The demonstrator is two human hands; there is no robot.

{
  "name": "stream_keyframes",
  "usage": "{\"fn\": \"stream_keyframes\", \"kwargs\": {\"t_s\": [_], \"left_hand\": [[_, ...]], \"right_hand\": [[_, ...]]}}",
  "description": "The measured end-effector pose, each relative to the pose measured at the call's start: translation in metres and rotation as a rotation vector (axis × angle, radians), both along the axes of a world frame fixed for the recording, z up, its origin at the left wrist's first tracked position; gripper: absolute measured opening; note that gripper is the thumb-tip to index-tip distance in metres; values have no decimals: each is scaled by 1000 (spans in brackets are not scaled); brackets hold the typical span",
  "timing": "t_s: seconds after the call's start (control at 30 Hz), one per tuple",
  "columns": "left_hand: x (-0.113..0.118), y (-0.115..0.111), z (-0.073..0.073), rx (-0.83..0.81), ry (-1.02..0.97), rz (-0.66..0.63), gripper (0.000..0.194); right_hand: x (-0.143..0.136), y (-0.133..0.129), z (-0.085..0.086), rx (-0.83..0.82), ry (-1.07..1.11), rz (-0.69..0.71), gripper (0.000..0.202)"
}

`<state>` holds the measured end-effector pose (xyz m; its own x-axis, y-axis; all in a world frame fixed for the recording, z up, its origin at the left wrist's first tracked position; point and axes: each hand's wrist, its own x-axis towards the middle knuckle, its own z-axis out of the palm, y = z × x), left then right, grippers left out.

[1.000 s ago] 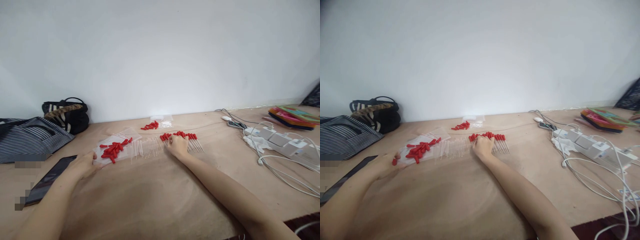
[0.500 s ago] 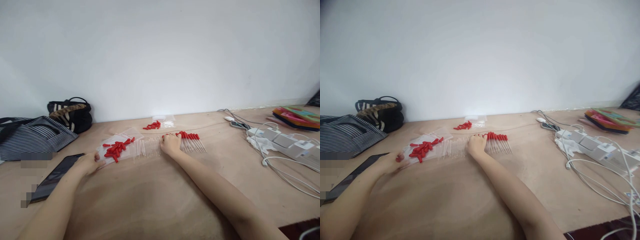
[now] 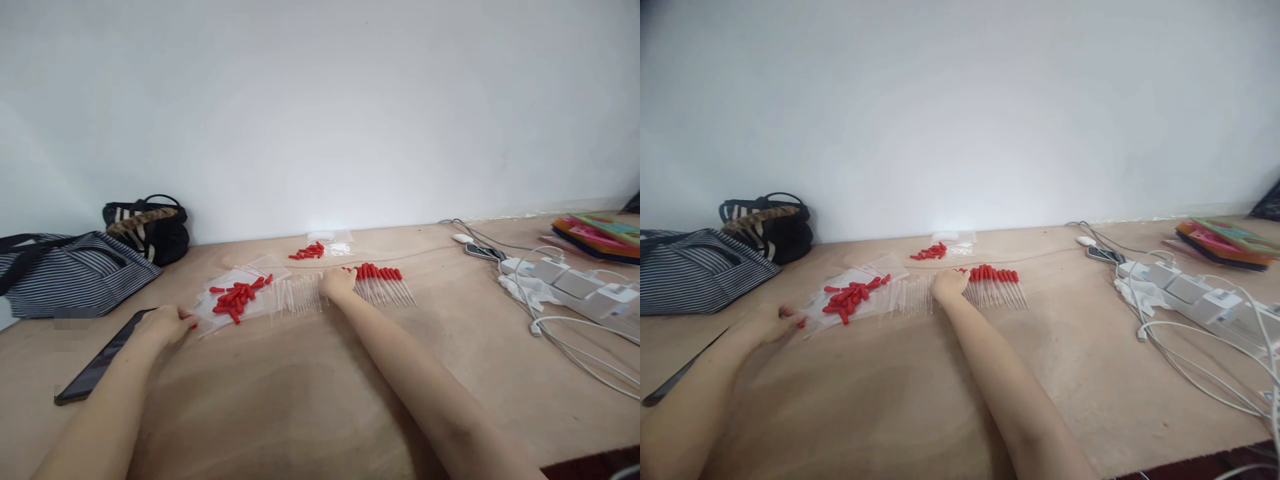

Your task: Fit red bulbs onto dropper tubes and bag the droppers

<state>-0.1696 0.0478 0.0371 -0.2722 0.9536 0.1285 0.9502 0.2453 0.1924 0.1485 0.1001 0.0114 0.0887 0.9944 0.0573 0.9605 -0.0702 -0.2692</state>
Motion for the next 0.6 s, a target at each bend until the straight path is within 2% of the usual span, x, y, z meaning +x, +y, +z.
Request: {"fn": "stream_keyframes", "kwargs": {"t_s": [0.13, 0.23, 0.33, 0.43, 0.5, 0.6], "left_hand": [[10, -2, 3, -118, 83, 55, 28], [19, -5, 6, -167, 126, 83, 31], [22, -6, 10, -179, 134, 81, 26], [32, -8, 16, -133, 135, 82, 35], [50, -9, 19, -13, 40, 10, 42], [95, -13, 11, 172, -403, -324, 38]], "right_hand": [[7, -9, 9, 67, 31, 13, 29], [24, -26, 12, 168, 65, 72, 29], [52, -49, 3, 360, 169, 226, 22], [85, -71, -15, 489, 232, 385, 15], [102, -81, -26, 521, 241, 476, 18], [113, -87, -36, 528, 270, 550, 22]]}}
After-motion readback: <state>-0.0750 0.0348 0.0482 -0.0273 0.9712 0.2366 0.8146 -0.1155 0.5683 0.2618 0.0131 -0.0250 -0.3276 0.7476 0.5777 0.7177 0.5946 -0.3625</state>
